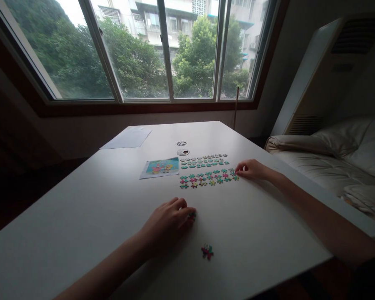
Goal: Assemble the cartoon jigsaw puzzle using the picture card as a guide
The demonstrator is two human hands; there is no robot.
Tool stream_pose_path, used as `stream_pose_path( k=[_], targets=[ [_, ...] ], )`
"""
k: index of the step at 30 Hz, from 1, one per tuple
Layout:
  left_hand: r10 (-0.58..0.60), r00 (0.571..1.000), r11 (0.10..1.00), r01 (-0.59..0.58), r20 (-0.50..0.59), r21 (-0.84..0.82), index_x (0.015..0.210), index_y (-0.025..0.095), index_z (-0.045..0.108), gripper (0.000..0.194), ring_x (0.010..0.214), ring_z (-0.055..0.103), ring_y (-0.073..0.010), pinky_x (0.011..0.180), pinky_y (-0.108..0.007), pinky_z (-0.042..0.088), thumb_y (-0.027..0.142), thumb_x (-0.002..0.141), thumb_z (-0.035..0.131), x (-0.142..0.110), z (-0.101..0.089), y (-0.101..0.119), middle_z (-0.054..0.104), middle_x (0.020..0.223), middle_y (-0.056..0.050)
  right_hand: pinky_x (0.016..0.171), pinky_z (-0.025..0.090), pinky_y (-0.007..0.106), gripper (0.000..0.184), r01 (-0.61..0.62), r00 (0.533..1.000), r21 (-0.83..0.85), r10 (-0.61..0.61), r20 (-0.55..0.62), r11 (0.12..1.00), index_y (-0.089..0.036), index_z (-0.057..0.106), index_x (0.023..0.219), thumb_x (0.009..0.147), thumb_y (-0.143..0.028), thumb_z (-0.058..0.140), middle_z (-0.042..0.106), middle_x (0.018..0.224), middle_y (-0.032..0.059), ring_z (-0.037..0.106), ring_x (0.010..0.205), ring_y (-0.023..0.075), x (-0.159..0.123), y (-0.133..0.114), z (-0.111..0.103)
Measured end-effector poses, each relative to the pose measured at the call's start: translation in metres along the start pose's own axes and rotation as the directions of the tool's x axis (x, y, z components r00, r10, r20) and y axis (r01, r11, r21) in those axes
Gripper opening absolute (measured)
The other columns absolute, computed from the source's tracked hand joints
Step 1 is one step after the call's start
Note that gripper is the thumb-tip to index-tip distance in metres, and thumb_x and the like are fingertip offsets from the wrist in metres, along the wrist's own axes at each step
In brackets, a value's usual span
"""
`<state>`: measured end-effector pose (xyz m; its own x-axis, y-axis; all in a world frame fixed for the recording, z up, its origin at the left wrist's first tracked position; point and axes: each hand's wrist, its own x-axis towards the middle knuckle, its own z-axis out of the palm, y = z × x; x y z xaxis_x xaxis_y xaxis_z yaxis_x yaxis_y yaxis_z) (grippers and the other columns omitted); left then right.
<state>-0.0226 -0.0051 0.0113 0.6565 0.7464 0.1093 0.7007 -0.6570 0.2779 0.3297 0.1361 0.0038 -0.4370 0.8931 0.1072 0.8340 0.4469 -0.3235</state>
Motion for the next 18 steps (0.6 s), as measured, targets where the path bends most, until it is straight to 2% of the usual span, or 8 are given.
stream_pose_path(
  k=[4,7,13,18],
  targets=[
    [-0.039,0.999,0.995,0.039,0.008,-0.092,0.103,0.022,0.061,0.024,0.084,0.055,-0.0210,0.071,-0.032,0.045,0.020,0.084,0.047,0.002,-0.001,0.001,0.056,0.095,-0.007,0.057,0.040,0.021,0.021,0.055,0.998,-0.031,-0.056,-0.039,0.998,-0.019,0.070,0.081,0.075,-0.033,0.056,0.065,0.071,0.0026,0.054,0.058,0.0112,-0.002,-0.005,-0.003],
    [-0.057,0.998,0.984,0.058,0.011,-0.168,0.099,0.021,0.061,0.021,0.086,0.054,-0.0205,0.074,-0.031,0.045,0.019,0.081,0.050,0.003,-0.002,-0.001,0.056,0.096,-0.007,0.057,0.040,0.021,0.020,0.150,0.985,-0.004,-0.150,-0.085,0.989,-0.018,0.069,0.081,0.078,-0.031,0.055,0.065,0.072,0.0034,0.054,0.059,0.0107,-0.004,-0.022,-0.003],
    [-0.105,0.994,0.940,0.089,-0.030,-0.329,0.089,0.020,0.057,0.017,0.081,0.053,-0.0177,0.073,-0.028,0.043,0.016,0.073,0.055,0.004,0.002,-0.007,0.056,0.092,-0.003,0.057,0.041,0.019,0.014,0.354,0.929,0.051,-0.345,-0.132,0.934,-0.017,0.067,0.081,0.081,-0.023,0.055,0.063,0.075,0.0026,0.051,0.056,0.0076,-0.013,-0.082,0.008],
    [-0.200,0.977,0.858,0.137,-0.076,-0.495,0.074,0.019,0.054,0.003,0.063,0.049,-0.0129,0.060,-0.023,0.040,0.021,0.072,0.056,0.014,0.004,-0.004,0.055,0.068,0.003,0.057,0.040,0.019,0.014,0.501,0.858,0.065,-0.486,-0.166,0.863,-0.018,0.066,0.083,0.083,-0.024,0.054,0.063,0.073,0.0010,0.050,0.054,0.0062,-0.026,-0.123,0.020]
  ],
)
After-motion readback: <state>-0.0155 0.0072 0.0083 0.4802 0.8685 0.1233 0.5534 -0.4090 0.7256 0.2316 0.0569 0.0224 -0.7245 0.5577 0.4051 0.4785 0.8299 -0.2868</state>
